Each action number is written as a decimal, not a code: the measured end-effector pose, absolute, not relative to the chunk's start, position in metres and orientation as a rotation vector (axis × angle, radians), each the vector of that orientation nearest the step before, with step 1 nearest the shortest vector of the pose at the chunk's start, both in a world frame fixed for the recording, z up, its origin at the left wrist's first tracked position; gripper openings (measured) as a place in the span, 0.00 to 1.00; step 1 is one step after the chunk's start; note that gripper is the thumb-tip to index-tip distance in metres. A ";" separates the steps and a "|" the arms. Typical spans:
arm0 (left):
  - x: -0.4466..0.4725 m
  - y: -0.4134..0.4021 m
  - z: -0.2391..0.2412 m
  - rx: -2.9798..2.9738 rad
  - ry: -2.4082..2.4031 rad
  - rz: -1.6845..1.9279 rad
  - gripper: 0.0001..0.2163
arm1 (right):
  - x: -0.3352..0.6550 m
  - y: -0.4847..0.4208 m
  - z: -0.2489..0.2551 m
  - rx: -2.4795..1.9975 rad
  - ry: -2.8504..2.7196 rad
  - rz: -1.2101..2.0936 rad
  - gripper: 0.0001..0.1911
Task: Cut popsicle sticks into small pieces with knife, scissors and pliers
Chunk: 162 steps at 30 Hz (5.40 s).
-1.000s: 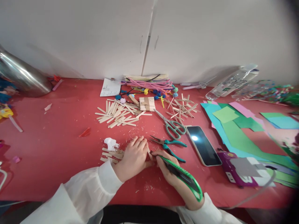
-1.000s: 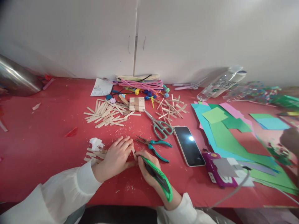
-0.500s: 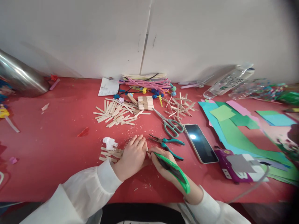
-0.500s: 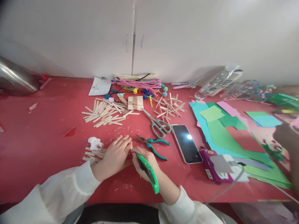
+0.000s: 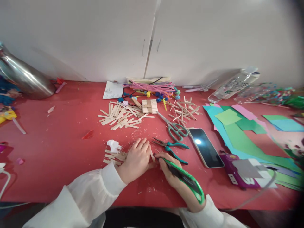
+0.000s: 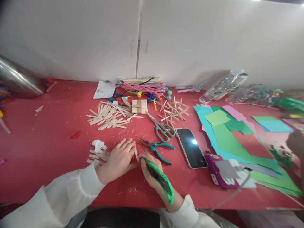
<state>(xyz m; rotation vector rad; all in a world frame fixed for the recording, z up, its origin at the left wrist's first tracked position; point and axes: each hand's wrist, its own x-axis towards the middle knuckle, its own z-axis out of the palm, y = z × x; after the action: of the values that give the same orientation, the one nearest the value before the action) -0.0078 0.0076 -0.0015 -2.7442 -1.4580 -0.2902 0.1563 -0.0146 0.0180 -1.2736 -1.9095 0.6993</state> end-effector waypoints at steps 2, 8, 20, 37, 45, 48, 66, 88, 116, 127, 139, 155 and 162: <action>-0.008 0.008 -0.001 -2.746 -1.461 -0.291 0.24 | 0.157 -0.016 0.019 -1.274 -1.917 0.700 0.10; -0.008 0.008 -0.001 -2.748 -1.465 -0.305 0.23 | 0.156 -0.017 0.017 -1.251 -1.936 0.710 0.10; -0.007 0.007 -0.008 -2.737 -1.443 -0.329 0.20 | 0.154 0.009 0.006 -1.155 -1.982 0.830 0.15; -0.008 0.007 -0.003 -2.712 -1.450 -0.348 0.27 | 0.157 -0.005 0.005 -1.210 -1.894 0.761 0.10; -0.008 0.007 -0.003 -2.703 -1.444 -0.353 0.26 | 0.157 -0.005 0.006 -1.201 -1.915 0.744 0.11; -0.008 0.007 -0.003 -2.709 -1.439 -0.345 0.26 | 0.156 -0.007 0.006 -1.195 -1.923 0.743 0.11; -0.004 0.007 -0.003 -2.709 -1.468 -0.329 0.24 | 0.163 -0.007 -0.008 -1.209 -1.903 0.727 0.10; -0.005 0.007 -0.006 -2.724 -1.472 -0.328 0.23 | 0.158 -0.010 0.012 -1.246 -1.944 0.755 0.10; -0.005 0.007 -0.003 -2.723 -1.473 -0.309 0.25 | 0.161 -0.008 0.005 -1.214 -1.909 0.780 0.10; -0.004 0.006 -0.004 -2.737 -1.487 -0.314 0.24 | 0.159 -0.011 0.014 -1.249 -1.941 0.776 0.09; -0.005 0.006 -0.005 -2.723 -1.486 -0.347 0.25 | 0.159 -0.012 0.015 -1.268 -1.946 0.777 0.10; -0.005 0.006 -0.006 -2.718 -1.462 -0.319 0.22 | 0.156 -0.006 0.012 -1.231 -1.935 0.808 0.11; -0.005 0.007 -0.006 -2.732 -1.447 -0.269 0.15 | 0.156 0.003 -0.007 -1.150 -1.953 0.816 0.13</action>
<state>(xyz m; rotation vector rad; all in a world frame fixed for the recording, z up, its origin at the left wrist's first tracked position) -0.0047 0.0070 -0.0061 -2.7318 -1.4475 -0.2686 0.1560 0.0028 -0.0071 -1.1497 -1.9526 0.8158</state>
